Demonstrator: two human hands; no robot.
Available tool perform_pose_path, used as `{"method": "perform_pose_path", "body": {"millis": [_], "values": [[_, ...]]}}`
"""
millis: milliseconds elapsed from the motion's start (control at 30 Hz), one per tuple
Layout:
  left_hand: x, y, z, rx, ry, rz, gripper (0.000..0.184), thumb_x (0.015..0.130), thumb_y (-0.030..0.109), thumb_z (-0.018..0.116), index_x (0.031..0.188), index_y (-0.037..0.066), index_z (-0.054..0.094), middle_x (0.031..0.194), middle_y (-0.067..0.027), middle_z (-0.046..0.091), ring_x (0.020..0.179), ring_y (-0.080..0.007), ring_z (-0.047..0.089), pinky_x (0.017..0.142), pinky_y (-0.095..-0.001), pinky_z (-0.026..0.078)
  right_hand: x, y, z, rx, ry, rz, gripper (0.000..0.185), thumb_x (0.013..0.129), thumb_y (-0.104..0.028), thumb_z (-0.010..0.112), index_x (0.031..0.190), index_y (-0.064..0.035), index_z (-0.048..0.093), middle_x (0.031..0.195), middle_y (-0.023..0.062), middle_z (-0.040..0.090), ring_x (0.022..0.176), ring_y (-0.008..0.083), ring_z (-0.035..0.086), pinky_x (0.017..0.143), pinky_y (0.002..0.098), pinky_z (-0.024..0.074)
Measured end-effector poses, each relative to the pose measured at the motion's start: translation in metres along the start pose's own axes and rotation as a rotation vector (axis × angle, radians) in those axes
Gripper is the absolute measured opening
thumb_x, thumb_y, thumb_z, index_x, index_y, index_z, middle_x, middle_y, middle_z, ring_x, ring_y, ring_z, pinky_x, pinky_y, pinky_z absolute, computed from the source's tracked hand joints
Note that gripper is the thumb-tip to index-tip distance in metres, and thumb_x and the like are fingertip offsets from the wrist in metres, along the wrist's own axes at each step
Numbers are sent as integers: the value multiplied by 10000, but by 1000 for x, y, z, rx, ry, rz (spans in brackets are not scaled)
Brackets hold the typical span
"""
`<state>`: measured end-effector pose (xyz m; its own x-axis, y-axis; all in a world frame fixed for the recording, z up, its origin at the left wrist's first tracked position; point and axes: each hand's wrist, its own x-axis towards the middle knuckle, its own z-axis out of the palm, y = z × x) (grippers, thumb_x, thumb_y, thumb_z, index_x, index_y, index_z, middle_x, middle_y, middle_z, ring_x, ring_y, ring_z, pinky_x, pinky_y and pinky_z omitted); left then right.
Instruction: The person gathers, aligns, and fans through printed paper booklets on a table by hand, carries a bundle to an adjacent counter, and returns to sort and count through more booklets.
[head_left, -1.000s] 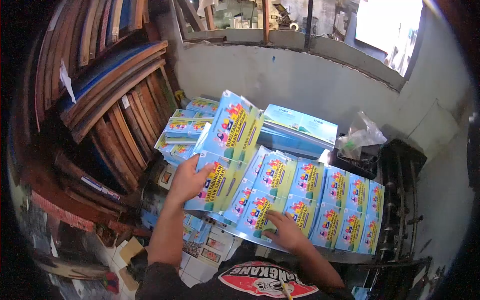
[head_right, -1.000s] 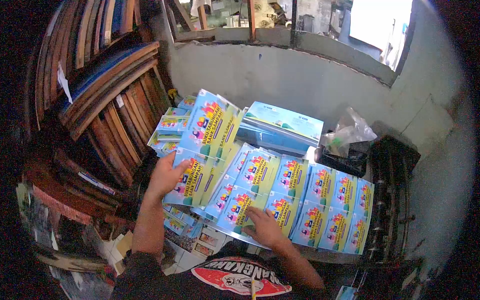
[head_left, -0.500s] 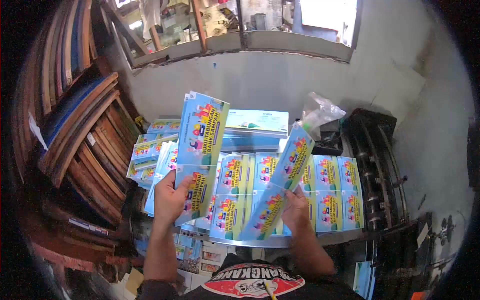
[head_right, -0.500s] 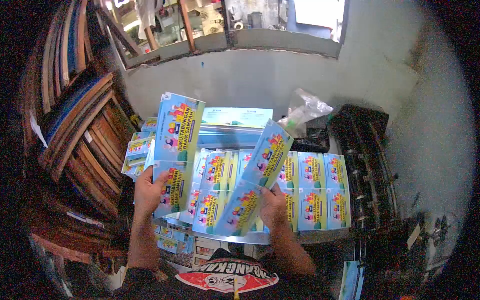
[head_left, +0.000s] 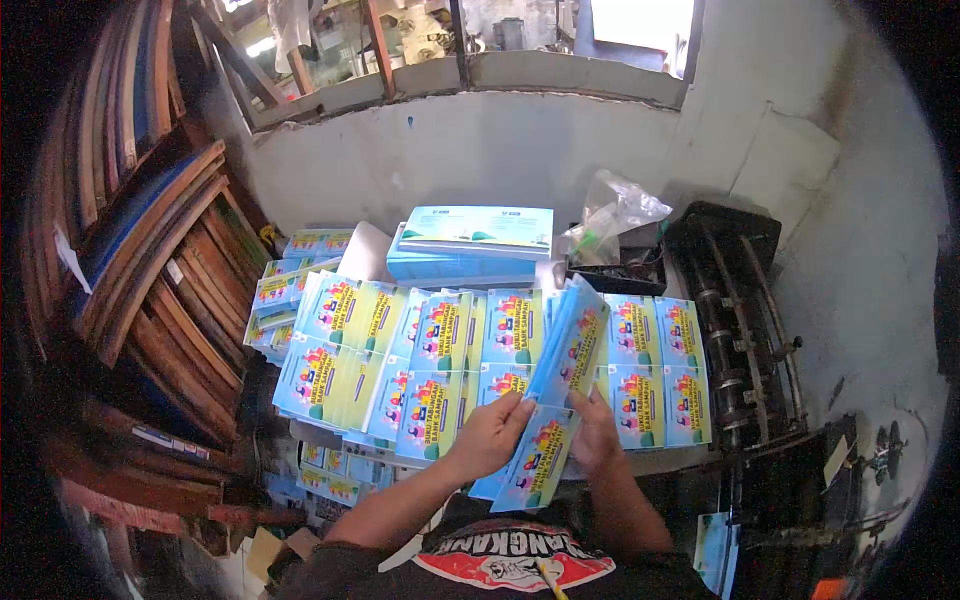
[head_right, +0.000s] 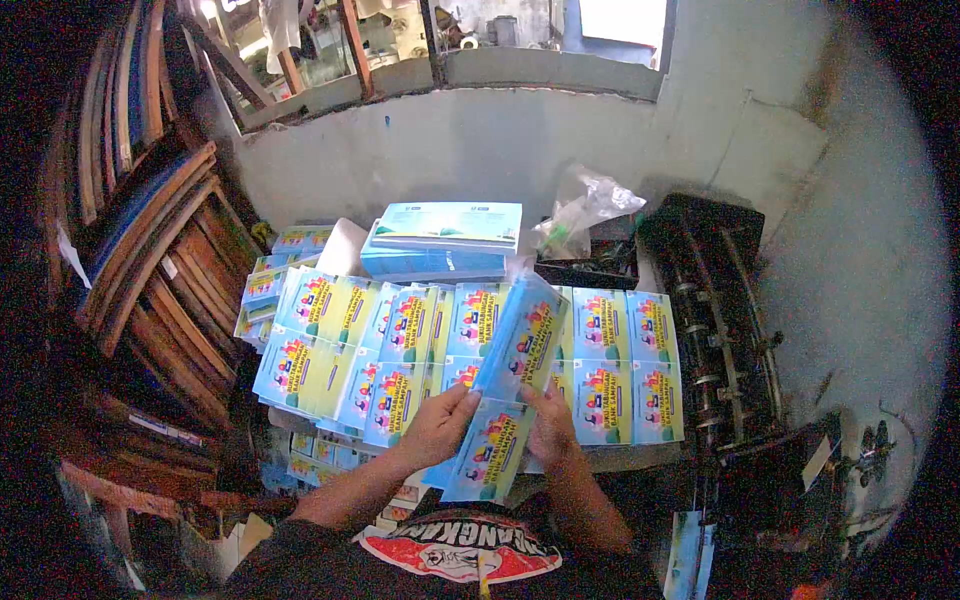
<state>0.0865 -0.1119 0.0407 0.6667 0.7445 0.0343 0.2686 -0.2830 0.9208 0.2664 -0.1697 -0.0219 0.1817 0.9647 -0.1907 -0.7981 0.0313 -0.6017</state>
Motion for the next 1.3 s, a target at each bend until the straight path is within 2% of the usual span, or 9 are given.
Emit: {"method": "perform_pose_path", "body": {"millis": [333,400,500,533,633,733,833,1100,1300], "values": [[-11,15,12,-77,155,-104,324,963,317,549,991,5,635,714,-114,624,637,-175,551,610,-347,454,-11,-12,-6,2,-29,-54,450,888,-51,543,1324,-35,432,1194,127,579,1049,276,588,930,450,483],[-8,4,5,-58,193,-108,336,957,327,556,994,4,640,734,-120,639,667,-204,583,636,-369,467,-7,-16,-19,-166,87,-110,443,892,-110,584,1308,-33,452,1154,122,590,1008,257,592,882,442,499],[0,-46,-60,363,421,-79,460,916,421,564,1076,-6,621,938,-177,660,888,-349,629,810,-449,485,6,-56,-150,-1299,157,-538,401,934,-243,530,1265,-17,534,1129,142,608,1028,276,592,873,433,501],[0,-65,-85,521,442,-191,535,892,469,573,1137,-6,601,1024,-196,656,970,-386,621,872,-465,477,2,-87,-143,-1176,229,-500,414,932,-262,517,1263,-14,534,1117,131,606,1017,260,589,882,422,485],[-1,-121,-95,759,504,-528,679,837,524,604,1246,-12,523,1128,-223,628,1017,-389,613,903,-448,475,-9,-163,-108,-659,439,-382,405,894,-190,506,1256,-10,521,1100,97,606,1007,208,576,906,384,448],[13,-114,-92,482,400,-637,769,801,550,629,1293,-17,466,1169,-252,609,1048,-378,609,909,-449,472,29,-175,-216,-1198,741,-182,451,817,-245,575,1188,6,519,1062,157,633,913,237,617,839,377,481],[18,-113,-90,400,449,-566,609,799,428,693,1174,-32,558,1079,-224,653,978,-337,648,843,-412,500,31,-157,-206,-1503,934,-256,482,814,-280,589,1188,17,527,1040,216,650,920,340,649,826,424,489],[26,-108,-92,-204,302,-496,368,771,149,744,1059,-25,595,887,-133,676,779,-214,663,709,-347,533,15,-154,-180,-1287,803,-194,486,820,-238,617,1244,-20,526,1098,172,653,1000,278,636,882,394,481],[20,-67,-115,173,411,-316,350,761,92,704,1072,-2,573,851,-100,654,660,-189,643,583,-326,534,10,-164,-171,-1290,762,-173,522,805,-263,643,1248,-16,516,1118,181,648,992,305,645,878,396,483]]}}
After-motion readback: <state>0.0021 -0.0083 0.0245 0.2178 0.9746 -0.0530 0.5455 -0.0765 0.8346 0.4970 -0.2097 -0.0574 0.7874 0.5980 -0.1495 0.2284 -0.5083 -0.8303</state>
